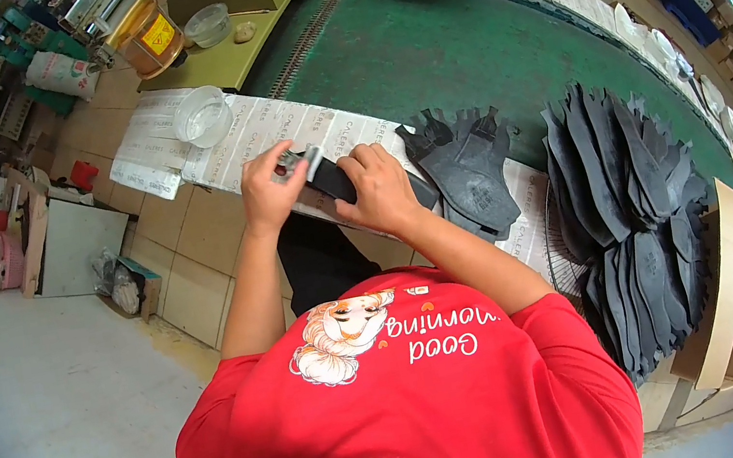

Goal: The recorder is applying a liquid adhesive or ink to the perimeter of shoe insoles using a specialized applicator tool and stacking them.

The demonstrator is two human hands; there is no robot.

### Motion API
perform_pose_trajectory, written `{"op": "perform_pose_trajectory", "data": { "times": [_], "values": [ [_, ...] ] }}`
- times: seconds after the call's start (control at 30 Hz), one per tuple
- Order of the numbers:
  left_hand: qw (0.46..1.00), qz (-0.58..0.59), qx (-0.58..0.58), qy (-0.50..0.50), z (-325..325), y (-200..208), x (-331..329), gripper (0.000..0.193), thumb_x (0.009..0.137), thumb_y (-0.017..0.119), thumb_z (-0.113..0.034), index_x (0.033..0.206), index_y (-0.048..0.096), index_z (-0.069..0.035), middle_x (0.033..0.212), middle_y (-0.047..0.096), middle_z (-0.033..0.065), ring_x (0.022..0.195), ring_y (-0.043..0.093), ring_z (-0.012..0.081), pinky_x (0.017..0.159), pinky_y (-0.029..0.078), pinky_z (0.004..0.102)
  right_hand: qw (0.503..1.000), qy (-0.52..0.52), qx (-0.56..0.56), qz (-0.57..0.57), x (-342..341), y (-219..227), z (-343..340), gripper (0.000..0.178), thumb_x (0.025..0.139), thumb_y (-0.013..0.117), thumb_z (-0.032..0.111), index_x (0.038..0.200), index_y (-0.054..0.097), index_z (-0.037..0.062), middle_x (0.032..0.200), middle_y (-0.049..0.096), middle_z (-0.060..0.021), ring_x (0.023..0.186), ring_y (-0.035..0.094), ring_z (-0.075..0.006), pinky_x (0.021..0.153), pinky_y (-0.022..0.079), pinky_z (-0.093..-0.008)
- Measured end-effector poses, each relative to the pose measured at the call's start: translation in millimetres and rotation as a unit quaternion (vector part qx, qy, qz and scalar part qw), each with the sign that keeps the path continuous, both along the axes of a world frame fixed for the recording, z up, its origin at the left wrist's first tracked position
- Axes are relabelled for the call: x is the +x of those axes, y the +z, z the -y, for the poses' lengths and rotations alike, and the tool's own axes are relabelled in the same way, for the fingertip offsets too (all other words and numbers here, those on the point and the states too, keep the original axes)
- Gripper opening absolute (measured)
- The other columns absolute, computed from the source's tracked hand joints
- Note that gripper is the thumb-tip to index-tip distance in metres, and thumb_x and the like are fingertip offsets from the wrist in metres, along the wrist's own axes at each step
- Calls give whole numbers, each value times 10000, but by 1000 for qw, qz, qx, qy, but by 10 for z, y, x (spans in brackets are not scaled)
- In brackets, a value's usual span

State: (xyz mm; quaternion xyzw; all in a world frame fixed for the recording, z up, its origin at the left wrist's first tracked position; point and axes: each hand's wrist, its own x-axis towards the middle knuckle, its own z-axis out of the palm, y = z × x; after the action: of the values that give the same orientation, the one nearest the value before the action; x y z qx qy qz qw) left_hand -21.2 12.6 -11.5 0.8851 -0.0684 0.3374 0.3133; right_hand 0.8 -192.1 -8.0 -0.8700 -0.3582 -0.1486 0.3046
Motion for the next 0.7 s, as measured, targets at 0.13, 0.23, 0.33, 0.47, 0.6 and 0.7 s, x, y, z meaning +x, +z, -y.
{"op": "perform_pose_trajectory", "data": {
  "times": [0.13,0.23,0.33,0.47,0.6,0.7],
  "values": [
    [990,-29,-85,105,-258,-124,117,324,746,764,-185,1035,680,-64,836,699,104,652,660,235,661,501,359,999,-22,-21,-34,-56,96,142,526,623,775,271,1072,628,39,995,573,-139,959,559,-323,848,484,-420],
    [979,-42,-135,149,-453,-160,73,320,751,768,-184,1030,686,-51,808,702,132,640,673,237,623,520,347,980,-145,-74,-114,-50,358,329,599,682,746,372,1157,604,36,1066,603,-173,1042,581,-347,884,484,-424],
    [975,-48,-153,156,-450,-196,-11,323,752,772,-185,1031,690,-43,785,701,145,649,684,228,626,526,334,941,-273,-96,-177,113,430,628,689,716,709,412,1269,527,43,1134,629,-194,1061,609,-357,893,495,-428],
    [973,-62,-175,140,-388,-217,-25,333,753,776,-189,1040,691,-42,765,697,126,660,687,212,639,522,324,910,-347,-145,-173,273,146,985,666,707,716,402,1204,501,15,1039,633,-235,979,628,-389,833,518,-460],
    [974,-61,-171,139,-358,-187,-36,333,752,775,-189,1040,691,-46,754,693,115,647,676,203,633,518,323,894,-380,-184,-152,234,63,971,652,695,742,370,1193,501,25,1048,602,-204,1007,589,-378,846,504,-465],
    [974,-58,-166,143,-345,-152,-39,331,751,776,-191,1038,691,-49,747,691,111,634,667,199,619,512,323,925,-335,-159,-83,216,132,779,674,682,764,362,1212,514,29,1097,574,-187,1041,559,-360,856,490,-455]
  ]
}}
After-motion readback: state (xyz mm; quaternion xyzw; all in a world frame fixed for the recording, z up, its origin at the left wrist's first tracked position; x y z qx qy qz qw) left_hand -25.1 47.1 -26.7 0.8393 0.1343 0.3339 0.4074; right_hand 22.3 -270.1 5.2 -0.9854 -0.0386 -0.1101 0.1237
